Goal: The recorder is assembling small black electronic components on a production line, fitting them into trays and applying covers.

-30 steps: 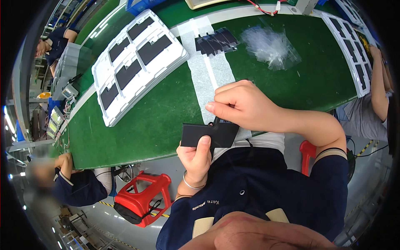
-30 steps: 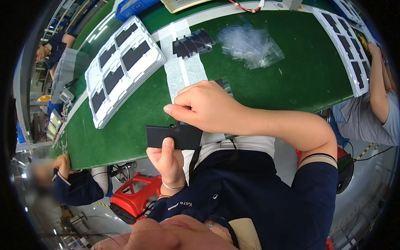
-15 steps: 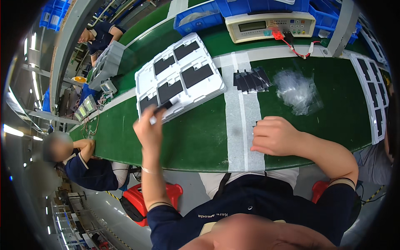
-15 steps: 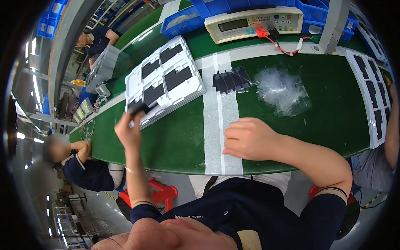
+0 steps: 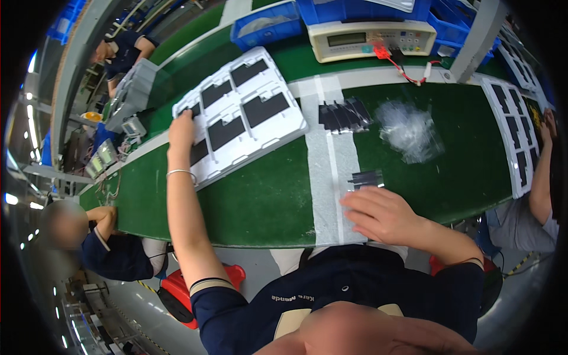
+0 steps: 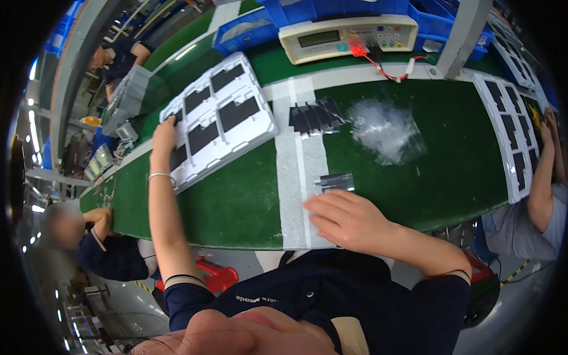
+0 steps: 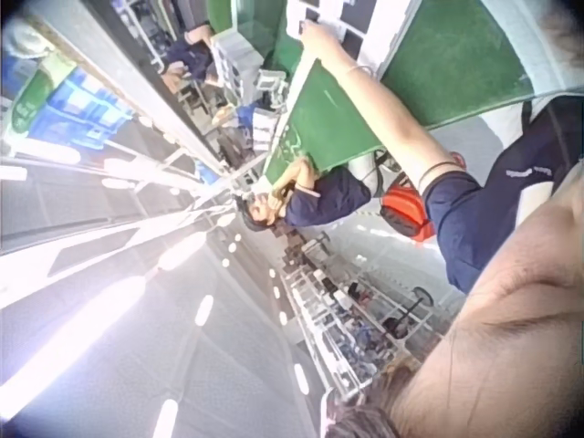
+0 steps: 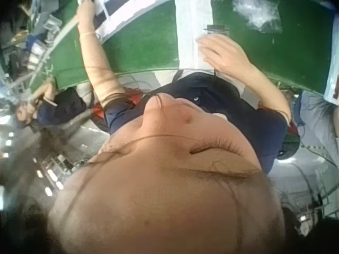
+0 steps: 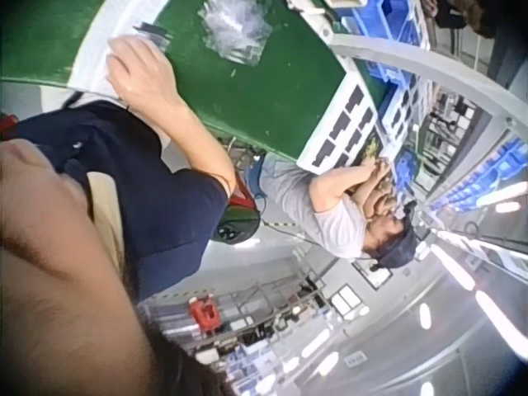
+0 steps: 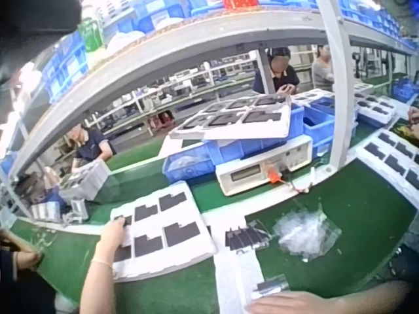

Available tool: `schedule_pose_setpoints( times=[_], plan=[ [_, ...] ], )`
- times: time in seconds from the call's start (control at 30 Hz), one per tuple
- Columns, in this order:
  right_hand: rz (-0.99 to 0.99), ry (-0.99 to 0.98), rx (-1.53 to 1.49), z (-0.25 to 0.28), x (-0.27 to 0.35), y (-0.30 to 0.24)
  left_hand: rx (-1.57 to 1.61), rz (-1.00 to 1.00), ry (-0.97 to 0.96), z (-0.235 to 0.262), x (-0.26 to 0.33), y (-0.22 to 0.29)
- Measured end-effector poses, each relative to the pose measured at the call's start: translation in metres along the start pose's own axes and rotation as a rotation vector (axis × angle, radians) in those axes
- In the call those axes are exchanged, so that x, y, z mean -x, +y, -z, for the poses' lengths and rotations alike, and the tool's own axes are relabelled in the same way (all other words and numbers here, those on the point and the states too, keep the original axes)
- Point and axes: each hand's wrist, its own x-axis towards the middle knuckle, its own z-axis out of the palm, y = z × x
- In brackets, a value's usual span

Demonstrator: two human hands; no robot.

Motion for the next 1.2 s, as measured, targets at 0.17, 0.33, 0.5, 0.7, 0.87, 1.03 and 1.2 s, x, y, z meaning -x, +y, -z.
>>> schedule_pose_setpoints(
  times=[0.17,0.33,0.5,0.7,0.87,1.03,1.2],
  plan=[
    [-0.396,-0.194,0.009,-0.001,0.004,-0.014,-0.114,0.018,-0.193,-0.007,-0.030,-0.025],
    [-0.141,-0.168,0.064,-0.015,0.017,-0.023,-0.126,0.005,-0.205,-0.002,-0.029,-0.019],
    [0.167,-0.026,-0.248,-0.027,0.039,-0.026,0.540,-0.271,0.211,0.059,0.045,0.108],
    [0.057,0.114,-0.124,0.000,-0.042,0.037,1.717,-0.517,-0.929,0.096,0.137,0.186],
    [-0.019,0.168,-0.235,-0.010,-0.048,0.050,1.782,-0.322,-0.882,0.075,0.128,0.188],
    [-0.195,0.317,-0.630,-0.010,-0.042,0.050,1.798,-0.281,-0.841,0.061,0.138,0.191],
    [-0.276,0.249,-0.348,-0.009,-0.041,0.051,1.900,-0.320,-0.744,0.060,0.144,0.204]
  ],
)
